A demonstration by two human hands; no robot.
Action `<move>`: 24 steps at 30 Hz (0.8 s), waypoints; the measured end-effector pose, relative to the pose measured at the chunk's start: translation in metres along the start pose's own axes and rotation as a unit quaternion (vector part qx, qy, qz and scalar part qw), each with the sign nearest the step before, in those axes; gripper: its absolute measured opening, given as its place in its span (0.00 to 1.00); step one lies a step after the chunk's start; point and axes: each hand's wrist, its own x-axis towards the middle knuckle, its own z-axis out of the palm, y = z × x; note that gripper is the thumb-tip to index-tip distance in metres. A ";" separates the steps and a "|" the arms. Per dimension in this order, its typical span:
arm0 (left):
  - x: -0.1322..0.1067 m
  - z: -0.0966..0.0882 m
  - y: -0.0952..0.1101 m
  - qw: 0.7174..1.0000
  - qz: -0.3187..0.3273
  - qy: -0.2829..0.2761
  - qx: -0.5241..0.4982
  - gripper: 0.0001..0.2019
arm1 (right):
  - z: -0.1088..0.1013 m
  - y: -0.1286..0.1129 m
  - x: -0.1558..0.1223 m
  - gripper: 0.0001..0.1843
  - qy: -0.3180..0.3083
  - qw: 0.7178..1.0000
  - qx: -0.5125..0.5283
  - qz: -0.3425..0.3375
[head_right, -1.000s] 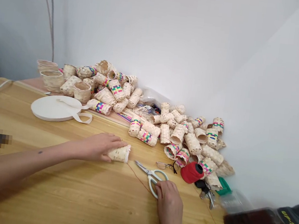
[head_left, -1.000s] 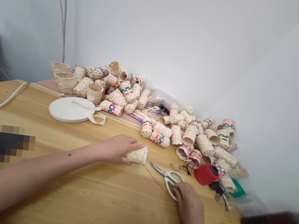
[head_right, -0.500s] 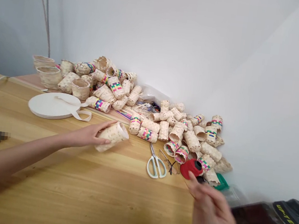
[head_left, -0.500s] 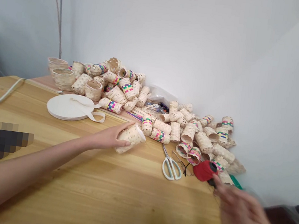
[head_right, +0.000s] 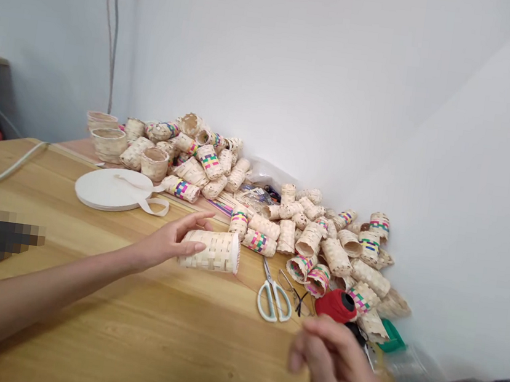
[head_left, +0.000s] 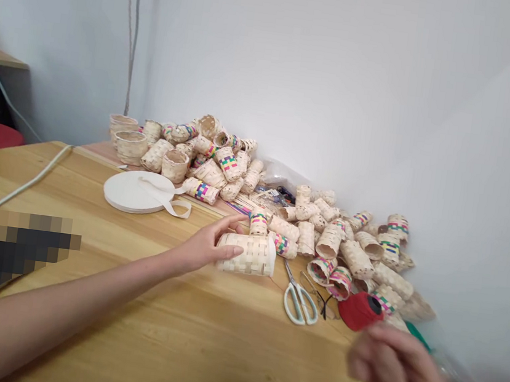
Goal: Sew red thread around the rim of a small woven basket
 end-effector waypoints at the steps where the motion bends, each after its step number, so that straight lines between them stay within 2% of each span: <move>1: -0.002 -0.001 0.003 1.000 0.016 0.013 0.000 0.35 | 0.020 0.001 0.007 0.09 -0.027 0.999 0.018 0.039; 4: -0.007 -0.003 0.010 0.997 0.053 0.050 0.019 0.33 | 0.078 0.003 0.025 0.14 -0.058 0.990 0.086 0.098; 5: -0.009 -0.003 0.011 0.996 0.061 0.065 0.021 0.32 | 0.095 0.004 0.030 0.15 -0.069 0.988 0.100 0.098; 7: -0.011 -0.003 0.010 0.992 0.073 0.101 0.010 0.32 | 0.119 0.008 0.038 0.16 -0.099 0.988 0.097 0.070; 9: -0.012 -0.003 0.004 0.988 0.082 0.133 -0.009 0.32 | 0.133 0.013 0.044 0.15 -0.127 0.989 0.070 0.032; 12: -0.016 -0.005 -0.009 0.988 0.068 0.136 -0.009 0.33 | 0.137 0.019 0.053 0.11 -0.168 0.985 0.035 -0.003; 15: -0.022 -0.012 -0.011 0.983 0.062 0.135 0.108 0.30 | 0.130 0.015 0.066 0.08 -0.239 0.970 0.001 -0.043; 18: -0.025 -0.018 0.004 0.939 0.154 0.134 0.275 0.18 | 0.122 0.005 0.077 0.08 -0.318 0.937 -0.086 -0.120; 21: -0.019 -0.016 0.019 0.906 0.247 0.075 0.335 0.11 | 0.122 -0.003 0.083 0.08 -0.360 0.908 -0.136 -0.167; 24: -0.011 -0.009 0.021 0.911 0.231 0.025 0.340 0.11 | 0.127 -0.004 0.082 0.08 -0.366 0.903 -0.141 -0.175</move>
